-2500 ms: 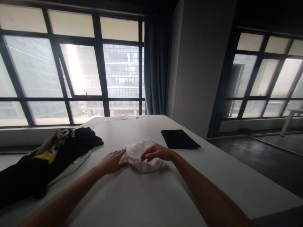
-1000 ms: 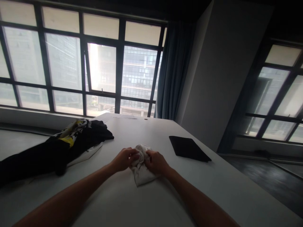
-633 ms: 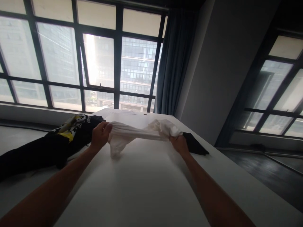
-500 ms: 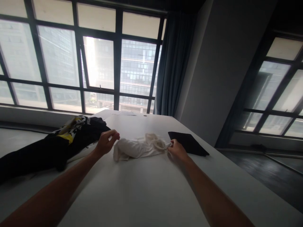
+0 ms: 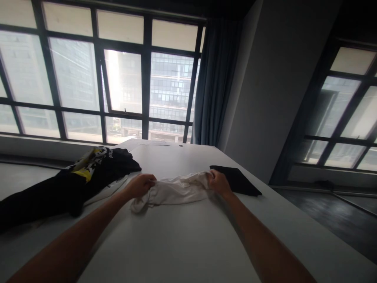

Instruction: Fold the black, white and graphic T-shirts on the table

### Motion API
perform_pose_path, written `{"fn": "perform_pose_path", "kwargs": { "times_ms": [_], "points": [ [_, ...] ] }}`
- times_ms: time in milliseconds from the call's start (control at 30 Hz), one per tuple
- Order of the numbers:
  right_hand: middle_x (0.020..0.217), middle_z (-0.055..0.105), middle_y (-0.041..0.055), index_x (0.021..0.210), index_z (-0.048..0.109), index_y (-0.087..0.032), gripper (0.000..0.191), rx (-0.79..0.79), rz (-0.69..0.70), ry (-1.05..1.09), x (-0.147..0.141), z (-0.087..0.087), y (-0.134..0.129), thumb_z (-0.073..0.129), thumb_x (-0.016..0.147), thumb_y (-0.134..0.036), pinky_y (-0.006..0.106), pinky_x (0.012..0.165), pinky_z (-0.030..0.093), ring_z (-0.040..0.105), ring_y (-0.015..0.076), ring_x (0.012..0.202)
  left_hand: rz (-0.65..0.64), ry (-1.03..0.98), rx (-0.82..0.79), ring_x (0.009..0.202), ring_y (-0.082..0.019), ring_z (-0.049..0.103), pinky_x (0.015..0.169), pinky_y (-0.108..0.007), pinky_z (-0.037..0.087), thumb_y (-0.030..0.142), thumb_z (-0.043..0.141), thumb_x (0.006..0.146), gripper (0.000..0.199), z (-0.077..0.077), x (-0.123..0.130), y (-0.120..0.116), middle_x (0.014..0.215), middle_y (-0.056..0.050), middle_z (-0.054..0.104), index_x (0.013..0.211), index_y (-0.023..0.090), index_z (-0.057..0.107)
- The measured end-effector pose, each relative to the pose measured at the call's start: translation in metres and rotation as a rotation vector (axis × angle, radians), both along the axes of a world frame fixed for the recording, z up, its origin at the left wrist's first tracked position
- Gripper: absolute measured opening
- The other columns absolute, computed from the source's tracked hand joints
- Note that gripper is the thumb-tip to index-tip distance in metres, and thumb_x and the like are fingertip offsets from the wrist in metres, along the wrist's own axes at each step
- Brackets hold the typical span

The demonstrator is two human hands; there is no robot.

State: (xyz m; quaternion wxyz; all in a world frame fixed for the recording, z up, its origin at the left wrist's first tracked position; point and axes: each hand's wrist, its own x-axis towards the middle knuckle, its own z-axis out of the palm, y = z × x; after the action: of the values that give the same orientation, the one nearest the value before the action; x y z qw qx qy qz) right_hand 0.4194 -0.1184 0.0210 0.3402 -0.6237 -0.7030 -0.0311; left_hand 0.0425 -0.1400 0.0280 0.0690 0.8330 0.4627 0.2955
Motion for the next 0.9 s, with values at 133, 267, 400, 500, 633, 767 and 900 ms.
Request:
{"fn": "perform_pose_path", "kwargs": {
  "times_ms": [133,267,400,500,633,767,900],
  "points": [
    [0.098,0.071,0.0125,0.111,0.066,-0.014,0.033,0.057,-0.330,0.168,0.051,0.004,0.005,0.049,0.090,-0.033,0.030,0.076,0.044,0.064,0.0235,0.089,0.250,-0.316,0.152,0.083,-0.022,0.068,0.076,-0.030,0.052,0.046,0.051,0.082,0.034,0.021,-0.045,0.006,0.089,-0.006,0.076,0.091,0.019,0.070],
    [0.114,0.067,0.0145,0.126,0.060,-0.010,0.046,-0.141,-0.235,0.099,0.060,-0.011,0.008,0.059,0.083,-0.027,0.031,0.085,0.046,0.064,0.0233,0.099,0.268,-0.273,0.305,0.097,-0.025,0.065,0.092,-0.036,0.049,0.056,0.054,0.081,0.043,0.020,-0.052,0.008,0.101,-0.009,0.074,0.097,0.019,0.068],
    [0.134,0.058,0.0154,0.131,0.059,-0.015,0.065,-0.268,0.186,-0.006,0.021,-0.017,0.000,0.073,0.074,-0.043,0.033,0.094,0.046,0.062,0.0247,0.108,0.101,0.082,0.139,0.121,-0.032,0.056,0.106,-0.047,0.038,0.065,0.061,0.076,0.066,-0.009,-0.012,0.003,0.130,-0.012,0.065,0.125,0.022,0.061],
    [0.124,0.065,0.0128,0.124,0.065,-0.020,0.063,-0.321,0.311,-0.146,-0.013,-0.015,-0.013,0.078,0.066,-0.042,0.034,0.091,0.046,0.061,0.0277,0.110,0.019,0.242,0.011,0.129,-0.035,0.049,0.108,-0.050,0.034,0.062,0.060,0.079,0.070,-0.027,0.019,-0.005,0.142,-0.013,0.056,0.138,0.025,0.053],
    [0.093,0.073,0.0075,0.097,0.070,-0.019,0.024,-0.330,0.397,-0.197,-0.039,-0.010,-0.026,0.067,0.075,-0.028,0.027,0.072,0.046,0.066,0.0215,0.084,-0.115,0.326,-0.084,0.093,-0.027,0.067,0.081,-0.035,0.048,0.046,0.052,0.086,0.034,-0.027,0.035,-0.014,0.102,-0.010,0.074,0.105,0.026,0.073],
    [0.103,0.068,0.0100,0.096,0.065,-0.018,0.019,-0.023,0.274,-0.098,-0.052,-0.010,-0.023,0.052,0.082,-0.017,0.028,0.076,0.048,0.063,0.0204,0.091,-0.159,0.383,-0.076,0.058,-0.018,0.063,0.058,-0.029,0.044,0.048,0.059,0.080,0.025,0.000,0.025,-0.003,0.071,-0.004,0.071,0.080,0.027,0.074],
    [0.137,0.051,0.0174,0.125,0.055,-0.013,0.040,0.237,0.176,-0.093,-0.061,-0.017,-0.013,0.045,0.087,-0.016,0.039,0.107,0.038,0.045,0.0262,0.130,0.362,0.214,0.184,0.062,-0.021,0.064,0.064,-0.033,0.047,0.043,0.070,0.071,0.023,0.065,-0.009,0.024,0.071,-0.008,0.069,0.071,0.019,0.071]
  ]
}}
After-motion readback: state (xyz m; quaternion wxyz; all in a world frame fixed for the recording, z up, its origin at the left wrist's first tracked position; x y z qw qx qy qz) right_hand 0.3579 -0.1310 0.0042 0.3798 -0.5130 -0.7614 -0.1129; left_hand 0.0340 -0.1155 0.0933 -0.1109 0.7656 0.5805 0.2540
